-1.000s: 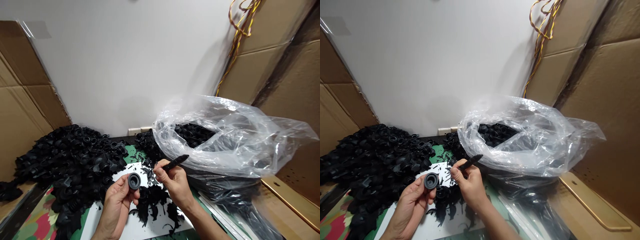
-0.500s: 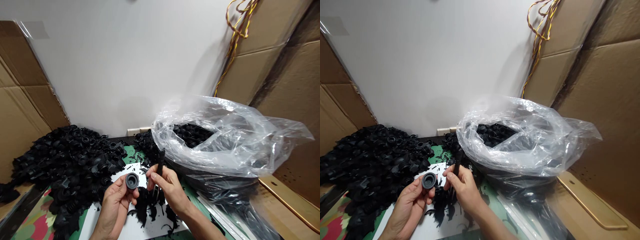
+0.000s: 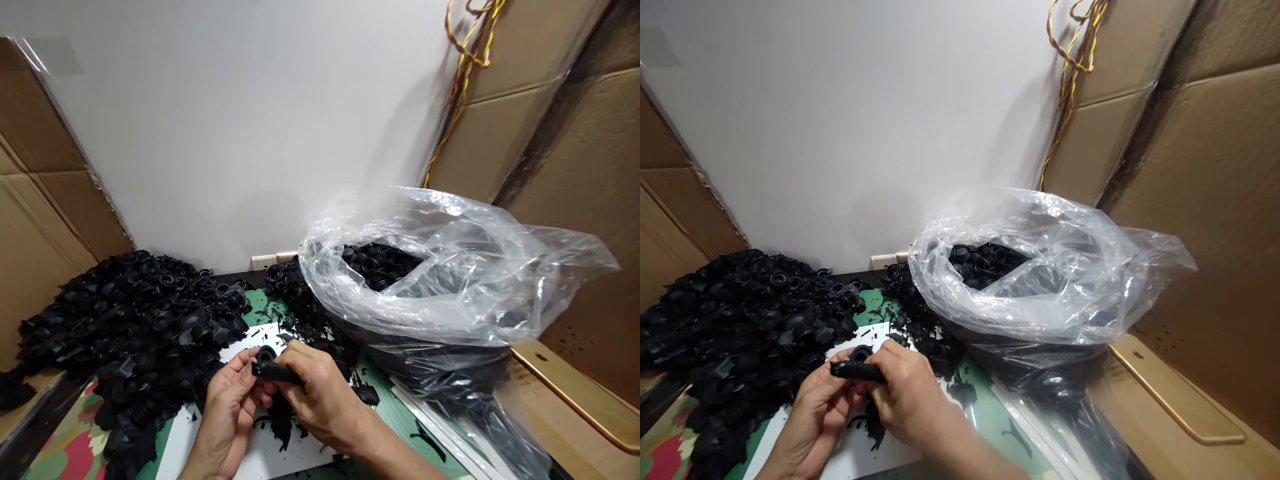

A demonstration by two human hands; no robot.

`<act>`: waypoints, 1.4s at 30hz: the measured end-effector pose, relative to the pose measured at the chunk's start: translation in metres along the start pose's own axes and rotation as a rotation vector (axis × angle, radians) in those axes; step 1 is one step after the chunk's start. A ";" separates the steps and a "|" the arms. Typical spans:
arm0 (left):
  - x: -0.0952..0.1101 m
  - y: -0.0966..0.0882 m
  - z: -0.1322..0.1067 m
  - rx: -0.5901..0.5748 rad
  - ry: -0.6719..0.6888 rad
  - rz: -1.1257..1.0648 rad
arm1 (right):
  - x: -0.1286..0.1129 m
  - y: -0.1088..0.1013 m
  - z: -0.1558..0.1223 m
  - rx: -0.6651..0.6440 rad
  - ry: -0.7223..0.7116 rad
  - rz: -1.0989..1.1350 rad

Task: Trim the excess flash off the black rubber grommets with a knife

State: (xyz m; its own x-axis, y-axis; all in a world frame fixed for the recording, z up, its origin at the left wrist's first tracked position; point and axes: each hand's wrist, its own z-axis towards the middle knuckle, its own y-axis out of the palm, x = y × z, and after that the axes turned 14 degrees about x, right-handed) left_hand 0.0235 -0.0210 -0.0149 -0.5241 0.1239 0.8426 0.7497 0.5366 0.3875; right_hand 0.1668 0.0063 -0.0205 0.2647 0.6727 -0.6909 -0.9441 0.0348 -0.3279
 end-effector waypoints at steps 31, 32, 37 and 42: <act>0.004 0.003 -0.004 -0.126 0.051 0.090 | 0.038 -0.017 0.011 0.303 0.277 -0.157; 0.004 0.003 -0.004 -0.124 0.051 0.092 | 0.039 -0.018 0.011 0.311 0.240 -0.127; 0.002 0.001 -0.001 -0.105 0.053 0.096 | 0.032 -0.018 0.010 0.338 0.182 -0.132; 0.002 -0.001 0.000 -0.112 0.049 0.076 | 0.019 -0.019 0.010 0.267 0.144 -0.040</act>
State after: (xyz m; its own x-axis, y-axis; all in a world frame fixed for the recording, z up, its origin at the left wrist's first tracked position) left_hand 0.0220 -0.0215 -0.0136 -0.4460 0.1185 0.8872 0.8284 0.4300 0.3590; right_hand 0.1879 0.0256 -0.0209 0.3098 0.5562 -0.7711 -0.9456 0.2652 -0.1885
